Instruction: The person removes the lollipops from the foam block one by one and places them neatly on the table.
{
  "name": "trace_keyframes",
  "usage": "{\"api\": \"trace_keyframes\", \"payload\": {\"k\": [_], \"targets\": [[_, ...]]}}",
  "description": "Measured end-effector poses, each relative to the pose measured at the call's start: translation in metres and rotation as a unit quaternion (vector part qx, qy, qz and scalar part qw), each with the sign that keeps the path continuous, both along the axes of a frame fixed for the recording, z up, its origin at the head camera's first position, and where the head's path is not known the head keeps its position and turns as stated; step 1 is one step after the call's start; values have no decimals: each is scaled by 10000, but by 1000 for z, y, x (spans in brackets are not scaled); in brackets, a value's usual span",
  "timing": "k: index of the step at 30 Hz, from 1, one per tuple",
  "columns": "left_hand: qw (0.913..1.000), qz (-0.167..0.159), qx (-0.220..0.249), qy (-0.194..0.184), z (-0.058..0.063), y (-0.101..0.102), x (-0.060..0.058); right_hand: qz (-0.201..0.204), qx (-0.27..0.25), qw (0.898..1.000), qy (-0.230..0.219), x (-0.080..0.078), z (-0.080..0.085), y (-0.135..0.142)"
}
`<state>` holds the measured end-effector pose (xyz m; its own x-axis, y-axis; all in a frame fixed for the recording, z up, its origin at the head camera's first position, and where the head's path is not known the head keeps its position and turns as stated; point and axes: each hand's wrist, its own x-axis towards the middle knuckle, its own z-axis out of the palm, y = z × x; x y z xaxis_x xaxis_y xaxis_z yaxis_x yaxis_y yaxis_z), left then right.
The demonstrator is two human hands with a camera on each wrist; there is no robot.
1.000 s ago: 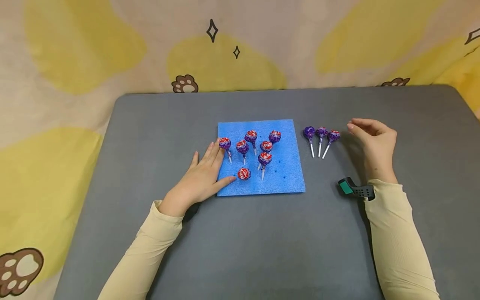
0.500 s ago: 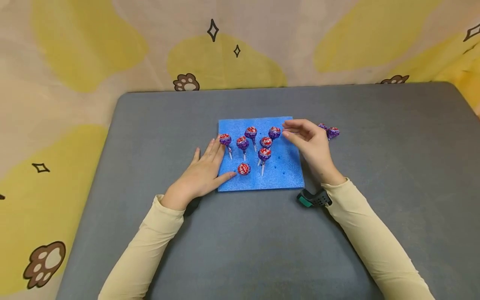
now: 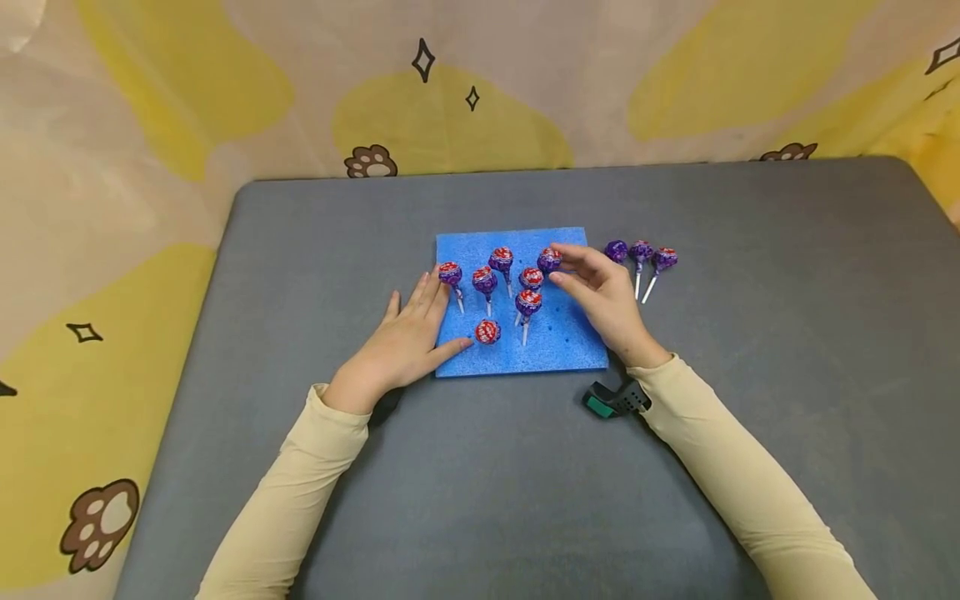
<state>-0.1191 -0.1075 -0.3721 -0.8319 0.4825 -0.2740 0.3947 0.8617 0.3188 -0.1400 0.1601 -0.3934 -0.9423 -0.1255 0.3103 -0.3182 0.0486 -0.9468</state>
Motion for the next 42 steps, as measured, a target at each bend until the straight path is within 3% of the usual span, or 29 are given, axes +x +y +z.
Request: {"api": "trace_keyframes", "payload": {"k": [13, 31, 42], "targets": [[10000, 37, -13, -25, 1, 1, 1, -145, -899, 9957, -182, 2, -1, 1], [10000, 36, 15, 17, 1, 2, 2, -185, -875, 9956, -282, 2, -3, 4], [10000, 36, -30, 41, 1, 1, 1, -74, -2107, 9769, -364, 0, -5, 6]]}}
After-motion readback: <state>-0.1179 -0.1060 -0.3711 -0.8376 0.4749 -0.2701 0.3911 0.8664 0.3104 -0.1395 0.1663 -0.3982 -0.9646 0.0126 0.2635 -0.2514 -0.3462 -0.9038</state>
